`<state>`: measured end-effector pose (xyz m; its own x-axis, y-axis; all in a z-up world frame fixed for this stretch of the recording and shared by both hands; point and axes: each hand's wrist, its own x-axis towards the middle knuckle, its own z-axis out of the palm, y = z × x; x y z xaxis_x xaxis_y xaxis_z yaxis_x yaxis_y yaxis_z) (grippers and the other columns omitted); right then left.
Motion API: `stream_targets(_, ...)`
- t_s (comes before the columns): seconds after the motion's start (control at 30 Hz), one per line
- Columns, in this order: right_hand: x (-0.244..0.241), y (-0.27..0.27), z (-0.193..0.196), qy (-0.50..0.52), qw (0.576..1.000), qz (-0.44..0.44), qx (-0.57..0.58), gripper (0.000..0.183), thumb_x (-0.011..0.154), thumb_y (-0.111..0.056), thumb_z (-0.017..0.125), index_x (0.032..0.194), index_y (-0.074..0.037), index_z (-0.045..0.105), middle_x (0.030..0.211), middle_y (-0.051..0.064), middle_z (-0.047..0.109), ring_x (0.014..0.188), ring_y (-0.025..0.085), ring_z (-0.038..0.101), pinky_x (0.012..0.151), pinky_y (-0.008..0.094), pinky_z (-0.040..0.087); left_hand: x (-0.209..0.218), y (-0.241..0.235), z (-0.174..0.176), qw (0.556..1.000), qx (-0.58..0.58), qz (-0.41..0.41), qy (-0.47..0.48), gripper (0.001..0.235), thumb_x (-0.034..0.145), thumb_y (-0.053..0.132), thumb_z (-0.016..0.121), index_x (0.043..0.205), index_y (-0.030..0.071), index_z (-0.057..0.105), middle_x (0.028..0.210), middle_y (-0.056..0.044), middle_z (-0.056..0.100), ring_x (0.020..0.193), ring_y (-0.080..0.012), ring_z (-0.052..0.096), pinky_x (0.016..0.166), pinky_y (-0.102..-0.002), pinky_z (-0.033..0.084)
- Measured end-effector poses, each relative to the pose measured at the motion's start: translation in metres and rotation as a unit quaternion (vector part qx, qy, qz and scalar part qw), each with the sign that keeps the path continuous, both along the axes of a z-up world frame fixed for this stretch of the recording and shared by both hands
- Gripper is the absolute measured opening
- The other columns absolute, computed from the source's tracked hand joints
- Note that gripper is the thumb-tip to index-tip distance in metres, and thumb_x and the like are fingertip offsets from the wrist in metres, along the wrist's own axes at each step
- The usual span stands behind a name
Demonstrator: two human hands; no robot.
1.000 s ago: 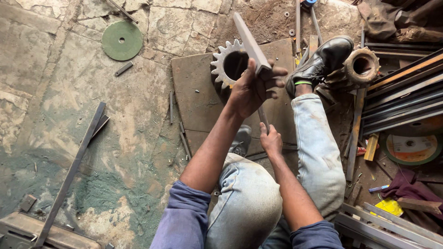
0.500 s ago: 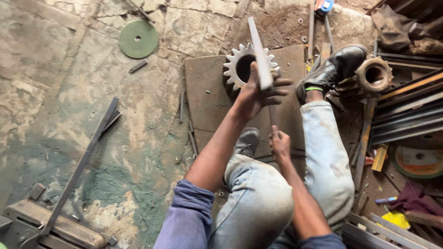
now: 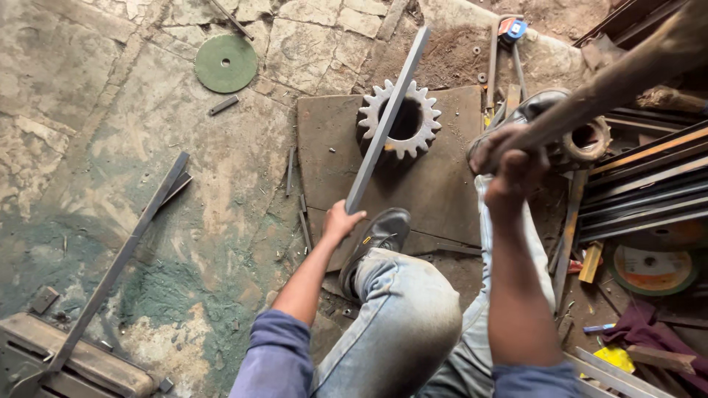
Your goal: The person uses a hammer to strike metal bars held against the teeth of a large gear while sitting on a workshop floor, moving between different teeth and using bars of different lengths.
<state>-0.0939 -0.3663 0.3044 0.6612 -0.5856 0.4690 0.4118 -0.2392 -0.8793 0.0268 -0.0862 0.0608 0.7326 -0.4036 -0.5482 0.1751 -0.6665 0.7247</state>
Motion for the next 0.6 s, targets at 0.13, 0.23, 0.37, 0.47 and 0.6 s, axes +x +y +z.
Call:
stream_targets(0.13,0.023,0.017,-0.083,0.208,0.974,-0.013,0.094,0.047,0.102,-0.045,0.057,0.124,-0.003,0.056,0.090,0.016,0.064,0.079,0.030,0.062,0.062,0.040,0.050,-0.024,0.033,-0.010,0.993,0.062,-0.029,-0.096,0.046,0.073,0.041,0.088,0.102,0.009,0.074,0.078,-0.013,0.076,0.069,-0.0277,0.073,0.066,-0.043,0.057)
stream_targets(0.23,0.013,0.031,-0.149,0.265,0.839,0.090,0.467,0.045,0.098,-0.036,0.058,0.129,-0.004,0.057,0.098,0.022,0.068,0.089,0.039,0.065,0.065,0.047,0.052,-0.040,0.049,-0.021,0.995,0.098,-0.018,0.001,0.048,0.075,0.042,0.081,0.105,0.007,0.070,0.083,-0.015,0.078,0.075,-0.0319,0.079,0.074,-0.045,0.062)
stream_targets(0.37,-0.008,0.054,-0.199,0.561,0.805,-0.153,-0.117,0.052,0.104,-0.059,0.047,0.125,-0.014,0.062,0.104,0.029,0.072,0.104,0.051,0.067,0.089,0.060,0.052,-0.039,0.057,-0.030,0.992,0.066,0.009,-0.103,0.049,0.066,0.031,0.079,0.111,0.012,0.072,0.098,-0.019,0.075,0.094,-0.0387,0.072,0.082,-0.049,0.058)
stream_targets(0.47,-0.043,0.074,-0.217,0.549,0.793,-0.205,-0.165,0.057,0.100,-0.059,0.048,0.129,-0.012,0.060,0.100,0.034,0.069,0.095,0.055,0.066,0.082,0.062,0.051,-0.061,0.071,-0.038,0.994,0.084,0.021,-0.063,0.049,0.066,0.030,0.074,0.113,0.015,0.073,0.101,-0.018,0.076,0.097,-0.0389,0.072,0.084,-0.050,0.058)
stream_targets(0.6,-0.082,0.095,-0.218,0.650,0.734,-0.147,-0.133,0.054,0.101,-0.060,0.047,0.120,-0.012,0.061,0.100,0.034,0.070,0.099,0.055,0.066,0.085,0.064,0.051,-0.069,0.081,-0.037,0.991,0.076,0.040,-0.100,0.046,0.067,0.032,0.074,0.109,0.014,0.074,0.100,-0.018,0.077,0.097,-0.0389,0.073,0.085,-0.049,0.058)
